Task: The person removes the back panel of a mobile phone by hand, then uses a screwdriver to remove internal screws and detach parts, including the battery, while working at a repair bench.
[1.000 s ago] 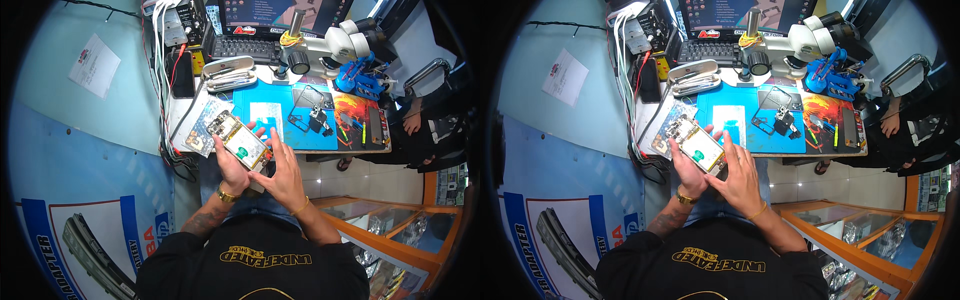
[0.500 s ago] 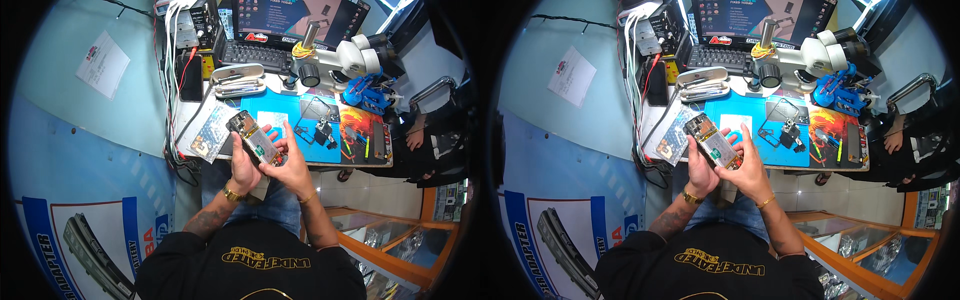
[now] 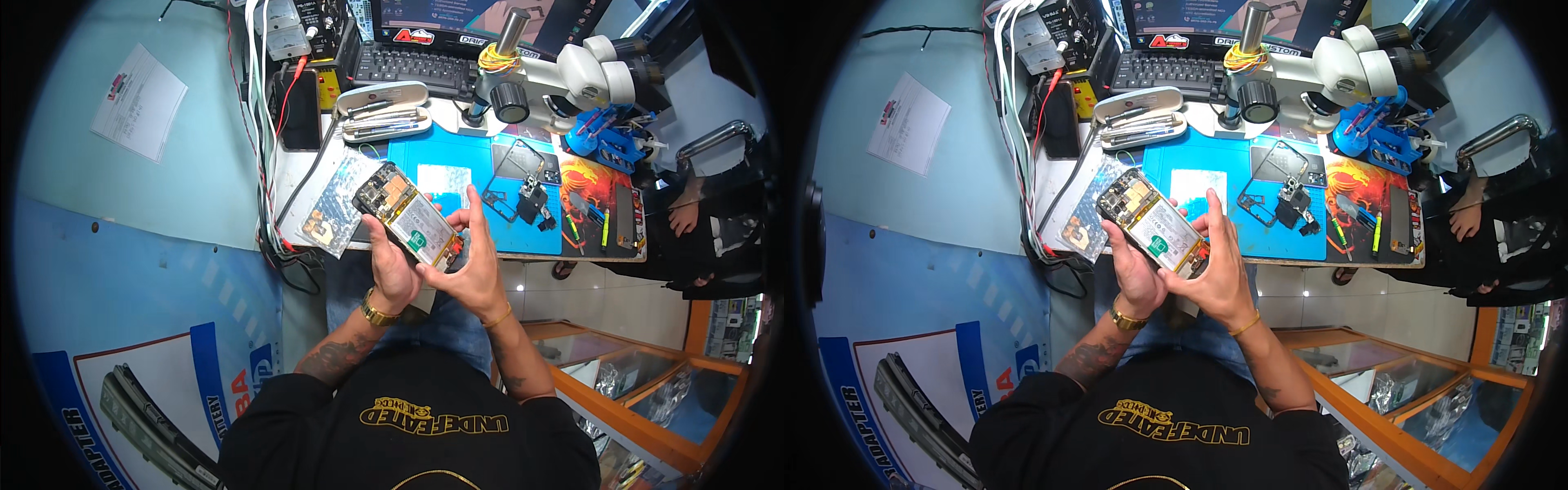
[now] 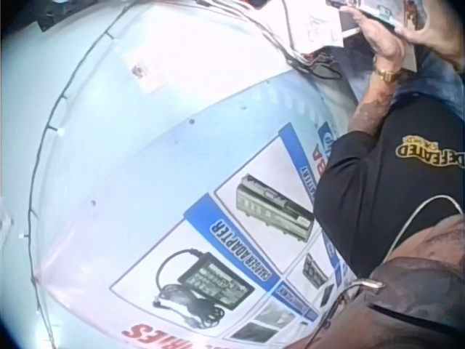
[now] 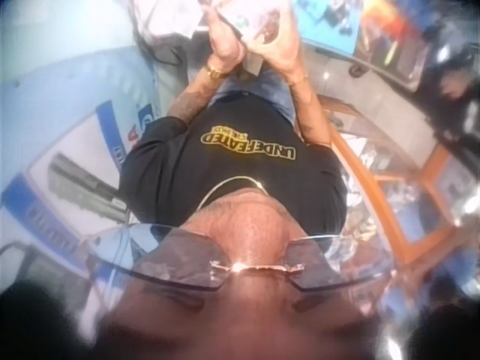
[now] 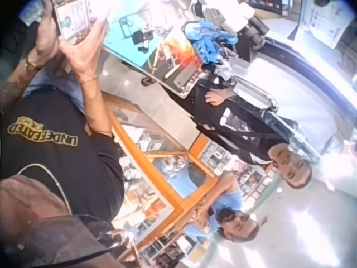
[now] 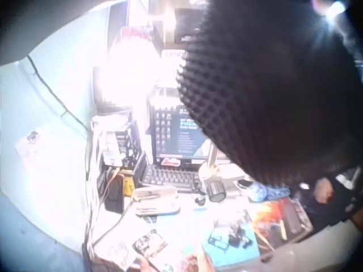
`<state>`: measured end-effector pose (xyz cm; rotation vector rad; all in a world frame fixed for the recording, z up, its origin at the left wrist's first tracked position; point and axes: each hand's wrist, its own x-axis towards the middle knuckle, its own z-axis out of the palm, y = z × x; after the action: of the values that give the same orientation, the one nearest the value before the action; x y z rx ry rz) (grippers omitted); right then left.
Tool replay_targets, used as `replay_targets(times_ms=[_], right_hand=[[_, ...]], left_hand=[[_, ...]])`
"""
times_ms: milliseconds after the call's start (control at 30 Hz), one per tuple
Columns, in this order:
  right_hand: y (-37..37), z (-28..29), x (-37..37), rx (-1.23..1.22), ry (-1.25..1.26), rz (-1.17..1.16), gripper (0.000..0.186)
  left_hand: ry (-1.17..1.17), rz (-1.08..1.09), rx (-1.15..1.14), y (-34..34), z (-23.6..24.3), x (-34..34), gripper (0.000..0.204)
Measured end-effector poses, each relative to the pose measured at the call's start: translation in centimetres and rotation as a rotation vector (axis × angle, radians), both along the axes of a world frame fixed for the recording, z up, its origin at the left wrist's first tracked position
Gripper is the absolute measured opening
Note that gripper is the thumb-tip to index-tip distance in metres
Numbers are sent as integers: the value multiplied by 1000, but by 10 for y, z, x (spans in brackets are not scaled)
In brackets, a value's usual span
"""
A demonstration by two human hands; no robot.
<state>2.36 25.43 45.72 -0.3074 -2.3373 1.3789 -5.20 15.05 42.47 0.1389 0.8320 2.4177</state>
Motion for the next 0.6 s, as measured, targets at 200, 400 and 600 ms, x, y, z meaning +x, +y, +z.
replay_targets(times_ms=[200, 400, 600], right_hand=[[-3, 3, 3, 103, 39, 4, 119], [-8, 1, 3, 155, 89, 23, 118], [-8, -2, 6, 99, 127, 27, 120]], left_hand=[[-30, 84, -51, 1, 17, 4, 89], [2, 129, 0, -1, 15, 4, 89], [46, 142, -7, 0, 11, 5, 94]])
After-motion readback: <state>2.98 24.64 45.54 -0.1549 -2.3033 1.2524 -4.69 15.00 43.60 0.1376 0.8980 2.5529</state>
